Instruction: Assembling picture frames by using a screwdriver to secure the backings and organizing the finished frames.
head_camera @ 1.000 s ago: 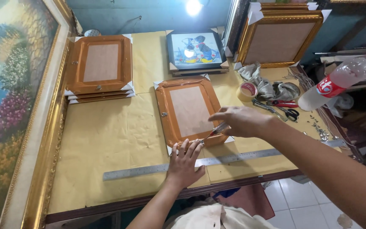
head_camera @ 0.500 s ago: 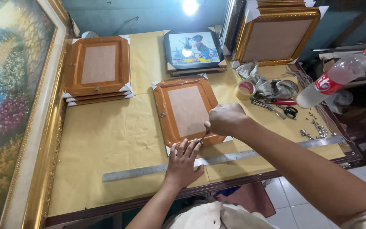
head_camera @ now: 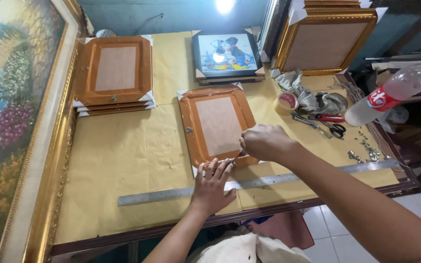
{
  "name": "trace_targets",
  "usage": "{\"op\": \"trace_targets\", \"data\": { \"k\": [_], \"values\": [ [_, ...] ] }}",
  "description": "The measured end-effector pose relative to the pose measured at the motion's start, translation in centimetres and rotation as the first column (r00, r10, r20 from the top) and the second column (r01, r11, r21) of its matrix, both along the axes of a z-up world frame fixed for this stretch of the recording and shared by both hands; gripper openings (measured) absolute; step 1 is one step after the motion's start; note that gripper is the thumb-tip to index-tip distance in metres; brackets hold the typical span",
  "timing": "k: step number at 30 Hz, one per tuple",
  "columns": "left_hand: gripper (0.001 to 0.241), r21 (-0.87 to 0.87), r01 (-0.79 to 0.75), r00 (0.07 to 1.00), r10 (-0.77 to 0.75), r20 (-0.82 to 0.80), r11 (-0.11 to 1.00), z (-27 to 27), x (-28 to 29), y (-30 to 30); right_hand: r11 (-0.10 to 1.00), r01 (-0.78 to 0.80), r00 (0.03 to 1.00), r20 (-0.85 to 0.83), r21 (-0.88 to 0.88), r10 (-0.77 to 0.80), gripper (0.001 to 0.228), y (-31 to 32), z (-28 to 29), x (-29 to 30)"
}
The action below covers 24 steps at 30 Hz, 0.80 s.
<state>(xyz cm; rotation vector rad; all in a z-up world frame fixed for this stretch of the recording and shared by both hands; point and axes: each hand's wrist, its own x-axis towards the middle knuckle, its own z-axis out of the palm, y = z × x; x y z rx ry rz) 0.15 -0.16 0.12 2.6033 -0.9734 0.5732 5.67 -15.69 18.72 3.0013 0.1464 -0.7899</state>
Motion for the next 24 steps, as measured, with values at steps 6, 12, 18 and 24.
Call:
{"op": "trace_targets", "data": {
  "k": [6,12,18,24],
  "values": [
    [0.067,0.009,-0.011,1.0,0.011,0.006,1.0,0.1,-0.3,0.0,0.993,-0.118,0.993,0.019,-0.032,0.119,0.049,-0.5,2.9,-1.0],
    [0.069,0.024,-0.013,1.0,0.013,0.007,1.0,-0.2,-0.1,0.1,0.966,-0.253,0.967,-0.002,0.057,0.253,0.017,-0.6,0.4,-0.6],
    [0.068,0.003,-0.004,1.0,0.004,-0.013,1.0,-0.2,-0.2,0.1,0.995,-0.076,0.994,0.077,-0.061,0.081,0.032,0.0,0.2,-0.2],
    [0.069,-0.002,-0.001,1.0,0.001,-0.002,1.0,-0.2,-0.2,0.0,0.985,-0.171,0.984,-0.051,-0.003,0.171,0.066,-0.5,2.8,-0.6]
  ]
}}
